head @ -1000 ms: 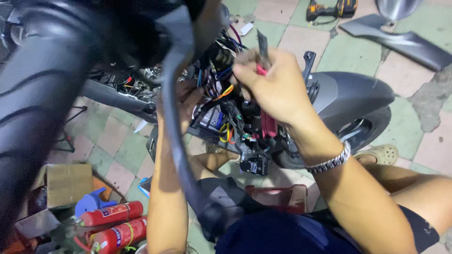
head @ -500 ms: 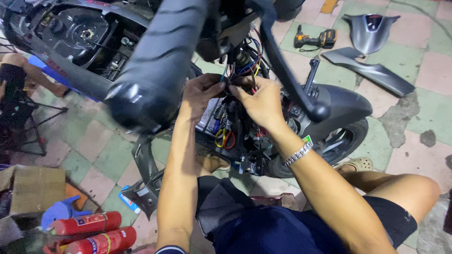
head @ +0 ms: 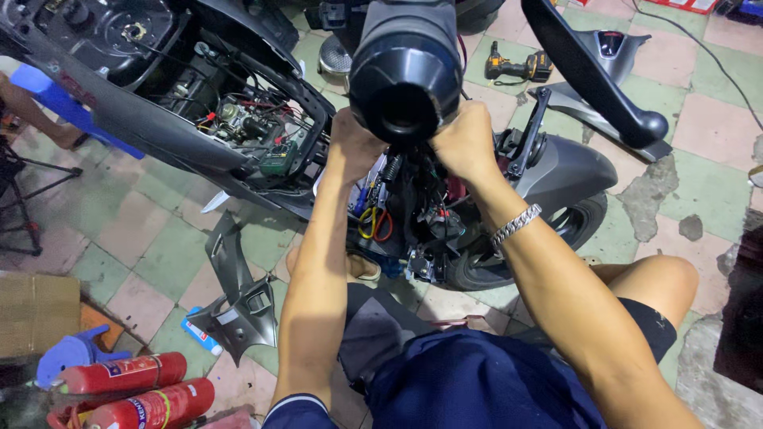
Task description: The person works on the wiring harness of a motorcycle, using pliers to strip and connect wires, and securing them together while the vehicle's internal components are exposed.
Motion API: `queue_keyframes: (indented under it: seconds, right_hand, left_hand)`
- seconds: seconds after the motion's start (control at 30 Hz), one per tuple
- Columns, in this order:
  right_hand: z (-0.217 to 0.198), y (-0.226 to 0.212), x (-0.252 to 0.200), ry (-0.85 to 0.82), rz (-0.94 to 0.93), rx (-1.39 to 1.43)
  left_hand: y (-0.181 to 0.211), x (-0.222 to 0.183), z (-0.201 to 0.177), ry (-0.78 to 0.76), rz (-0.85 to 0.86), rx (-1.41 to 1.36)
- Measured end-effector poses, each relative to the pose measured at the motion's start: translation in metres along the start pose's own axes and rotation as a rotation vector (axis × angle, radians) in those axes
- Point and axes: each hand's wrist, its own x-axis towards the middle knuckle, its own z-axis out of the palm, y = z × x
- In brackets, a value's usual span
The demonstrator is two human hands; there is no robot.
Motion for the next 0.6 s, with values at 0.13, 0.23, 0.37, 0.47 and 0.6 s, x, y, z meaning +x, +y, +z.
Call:
queue_keyframes:
  seconds: [0.13,0.23,0.37,0.47,0.6]
  right_hand:
    - [-0.005,-0.004,-0.008,0.046,-0.026,0.132]
    - [-0.015,-0.007,-0.02,0.028,0.078,0.249]
    - [-0.016,-0.005,-0.028,-0.017,0.002,0.3]
    - [-0.008,-0.003,-0.028,0.006,-0.178,0.297]
    - [0.001,-0.007,-0.026,0.024,-0.117,0.231]
  left_hand:
    - [0.003,0.0,0.002,0.07,-0.351,-0.575]
    - [0.002,0.003,0.004,0.096,-0.455,-0.676]
    - [0.002,0.001,0.005,0.071,-0.548,-0.808]
    - [0.007,0.001,0.001,0.066,-0.574,-0.891]
    - [0.024,0.004,-0.008,0.042,-0.544,-0.966]
